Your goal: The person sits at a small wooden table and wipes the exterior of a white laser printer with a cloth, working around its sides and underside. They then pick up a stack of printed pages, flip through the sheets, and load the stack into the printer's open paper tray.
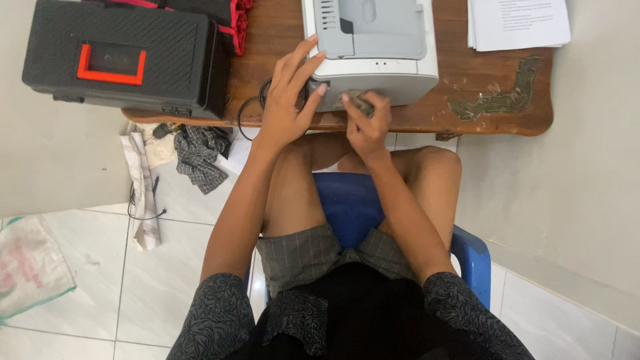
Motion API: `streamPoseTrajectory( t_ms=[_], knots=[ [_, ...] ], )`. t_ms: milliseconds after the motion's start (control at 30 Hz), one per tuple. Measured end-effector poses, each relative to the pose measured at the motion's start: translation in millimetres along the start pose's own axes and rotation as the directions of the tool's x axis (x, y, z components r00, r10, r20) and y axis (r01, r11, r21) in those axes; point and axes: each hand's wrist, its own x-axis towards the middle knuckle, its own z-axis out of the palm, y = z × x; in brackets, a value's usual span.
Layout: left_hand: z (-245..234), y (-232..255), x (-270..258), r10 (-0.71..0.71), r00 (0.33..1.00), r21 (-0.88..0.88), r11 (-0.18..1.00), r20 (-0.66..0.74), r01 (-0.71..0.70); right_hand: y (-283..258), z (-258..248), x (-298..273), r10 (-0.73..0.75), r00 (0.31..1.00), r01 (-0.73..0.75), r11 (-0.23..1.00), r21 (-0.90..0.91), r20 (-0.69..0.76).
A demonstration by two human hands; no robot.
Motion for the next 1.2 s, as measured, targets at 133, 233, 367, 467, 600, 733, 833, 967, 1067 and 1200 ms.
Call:
streamPoseTrajectory(
  t_ms=[133,233,367,467,600,733,833,967,1067,1200],
  knots=[
    [3,2,-3,0.0,1.0,0.003,1.0,-0.011,0.0,0,-9,-2,0.079,0.996,-0.079,0.997,0.003,-0.034],
    [5,1,-3,0.015,1.0,0.029,0.999,-0.019,-0.014,2,-17,5,0.122,0.987,-0.12,0.993,0.023,-0.105],
    [9,0,-1,0.03,0.999,0.052,0.998,-0.043,-0.027,-4,-13,12,0.026,0.998,-0.026,1.0,-0.004,-0.054],
    [13,-1,0,0.037,0.998,0.067,0.997,-0.056,-0.034,-9,-15,10,0.027,1.0,-0.027,1.0,0.002,-0.002],
    [14,-1,-2,0.022,0.999,0.074,0.997,-0.05,-0.018,-10,-24,15,0.11,0.991,-0.11,0.994,0.0,-0.083],
    [14,-3,-1,0.049,0.998,0.083,0.996,-0.047,-0.045,-9,-26,22,0.093,0.99,-0.091,0.996,0.025,-0.109],
    [13,-6,-1,0.068,0.997,0.099,0.993,-0.036,-0.064,-9,-22,15,0.068,0.997,-0.068,0.998,0.014,-0.036],
    [16,-4,-1,0.078,0.996,0.148,0.986,-0.032,-0.072,-1,-20,3,0.092,0.995,-0.092,0.996,0.006,-0.033],
    [19,-1,-2,0.064,0.997,0.187,0.981,-0.036,-0.056,6,-23,3,0.15,0.982,-0.148,0.989,0.03,-0.114],
    [22,-2,-2,0.068,0.997,0.216,0.975,-0.047,-0.056,10,-28,4,0.151,0.98,-0.149,0.988,0.031,-0.126]
  ],
)
